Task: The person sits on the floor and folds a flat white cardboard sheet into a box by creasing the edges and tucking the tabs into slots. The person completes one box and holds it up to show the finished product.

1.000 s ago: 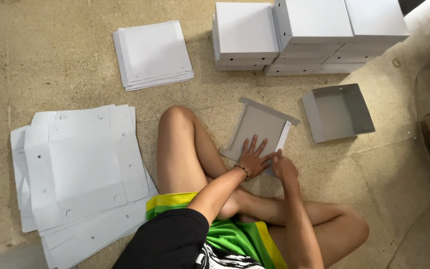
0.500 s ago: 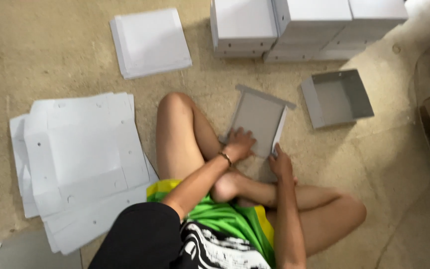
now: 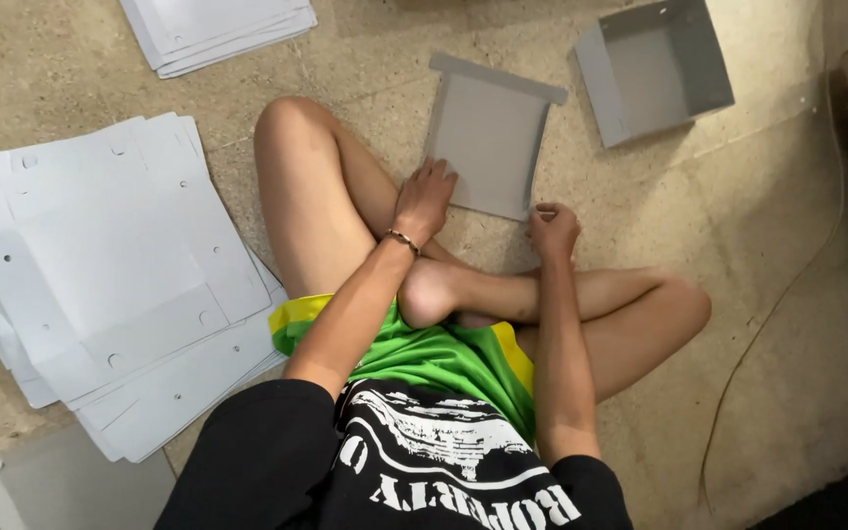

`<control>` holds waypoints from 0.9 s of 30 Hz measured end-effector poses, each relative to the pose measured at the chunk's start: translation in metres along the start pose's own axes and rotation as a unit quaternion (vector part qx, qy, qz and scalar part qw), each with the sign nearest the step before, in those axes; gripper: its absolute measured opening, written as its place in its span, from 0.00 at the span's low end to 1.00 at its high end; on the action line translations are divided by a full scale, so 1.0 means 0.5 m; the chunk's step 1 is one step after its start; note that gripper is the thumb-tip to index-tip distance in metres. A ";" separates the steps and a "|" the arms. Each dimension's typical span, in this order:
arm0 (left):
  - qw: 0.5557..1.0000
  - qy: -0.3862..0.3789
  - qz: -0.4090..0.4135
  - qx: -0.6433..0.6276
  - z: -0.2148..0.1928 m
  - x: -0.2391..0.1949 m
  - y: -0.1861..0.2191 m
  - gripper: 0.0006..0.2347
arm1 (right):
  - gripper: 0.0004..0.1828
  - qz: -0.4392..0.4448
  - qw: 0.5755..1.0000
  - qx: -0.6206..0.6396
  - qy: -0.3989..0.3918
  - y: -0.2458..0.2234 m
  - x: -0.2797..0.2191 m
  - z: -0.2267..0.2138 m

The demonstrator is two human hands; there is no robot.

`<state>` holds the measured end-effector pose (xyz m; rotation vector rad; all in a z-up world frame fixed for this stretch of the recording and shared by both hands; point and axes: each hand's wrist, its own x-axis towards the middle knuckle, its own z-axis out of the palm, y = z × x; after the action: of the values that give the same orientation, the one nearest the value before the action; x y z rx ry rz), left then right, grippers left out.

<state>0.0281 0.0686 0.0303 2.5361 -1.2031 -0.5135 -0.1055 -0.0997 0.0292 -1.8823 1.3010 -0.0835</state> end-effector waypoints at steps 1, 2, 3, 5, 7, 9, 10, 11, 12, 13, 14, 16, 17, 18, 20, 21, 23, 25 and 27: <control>1.000 -0.005 0.001 0.000 -0.001 -0.008 0.003 0.18 | 0.13 0.005 1.000 0.000 0.000 -0.001 -0.013 -0.003; 0.999 0.041 0.006 -0.023 -0.009 -0.011 0.003 0.20 | 0.12 -0.005 1.000 -0.008 -0.003 -0.012 -0.019 -0.004; 0.995 0.088 0.010 -0.047 -0.017 -0.014 0.002 0.23 | 0.11 -0.015 1.000 -0.017 -0.004 -0.023 -0.026 -0.006; 0.994 0.103 -0.028 -0.038 -0.043 -0.017 0.000 0.18 | 0.10 -0.015 1.000 -0.018 -0.001 -0.023 -0.025 -0.004; 0.990 0.116 -0.067 -0.034 -0.041 -0.015 -0.009 0.13 | 0.09 -0.012 1.000 -0.023 0.003 -0.031 -0.039 -0.013; 0.990 0.089 -0.112 -0.003 -0.016 -0.006 -0.029 0.08 | 0.08 -0.016 0.999 -0.032 -0.002 -0.053 -0.068 -0.027; 0.990 0.088 -0.113 -0.003 -0.007 0.000 -0.032 0.08 | 0.08 -0.015 0.999 -0.032 -0.004 -0.048 -0.063 -0.024; 0.991 0.078 -0.111 -0.018 0.002 0.006 -0.035 0.07 | 0.08 -0.008 0.999 -0.048 -0.004 -0.044 -0.057 -0.021; 0.991 0.070 -0.106 -0.034 0.011 0.017 -0.035 0.06 | 0.07 -0.002 0.998 -0.064 -0.001 -0.040 -0.050 -0.021; 0.991 0.070 -0.105 -0.034 0.003 0.012 -0.032 0.06 | 0.07 -0.002 0.998 -0.064 0.000 -0.026 -0.036 -0.015; 0.992 0.055 -0.108 -0.038 -0.004 0.008 -0.026 0.05 | 0.08 -0.014 0.998 -0.056 -0.019 -0.011 -0.021 -0.011; 0.992 0.036 -0.109 -0.044 -0.015 0.005 -0.022 0.04 | 0.10 -0.022 0.998 -0.050 -0.036 -0.007 -0.013 -0.010; 0.992 0.035 -0.108 -0.054 -0.018 0.005 -0.023 0.04 | 0.11 -0.034 0.997 -0.050 -0.053 -0.019 -0.019 -0.013; 0.992 0.033 -0.106 -0.063 -0.019 0.005 -0.023 0.05 | 0.12 -0.045 0.995 -0.049 -0.070 -0.027 -0.027 -0.016; 0.992 0.038 -0.092 -0.082 -0.015 0.004 -0.033 0.06 | 0.13 -0.061 0.994 -0.037 -0.082 -0.019 -0.032 -0.018; 0.991 0.049 -0.079 -0.098 -0.016 0.005 -0.040 0.08 | 0.14 -0.082 0.992 -0.024 -0.096 -0.018 -0.034 -0.019; 0.988 0.051 -0.079 -0.123 -0.027 0.004 -0.042 0.08 | 0.15 -0.090 0.991 -0.014 -0.101 -0.003 -0.021 -0.017; 0.984 0.050 -0.082 -0.148 -0.029 0.002 -0.051 0.08 | 0.16 -0.098 0.989 -0.004 -0.110 0.013 -0.009 -0.008; 0.974 0.086 -0.100 -0.183 -0.026 0.010 -0.064 0.06 | 0.10 -0.098 0.991 -0.014 -0.088 0.025 0.007 0.003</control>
<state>0.0582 0.0856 0.0282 2.3335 -0.7207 -0.4966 -0.1123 -0.1031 0.0187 -1.9894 1.0027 -0.0010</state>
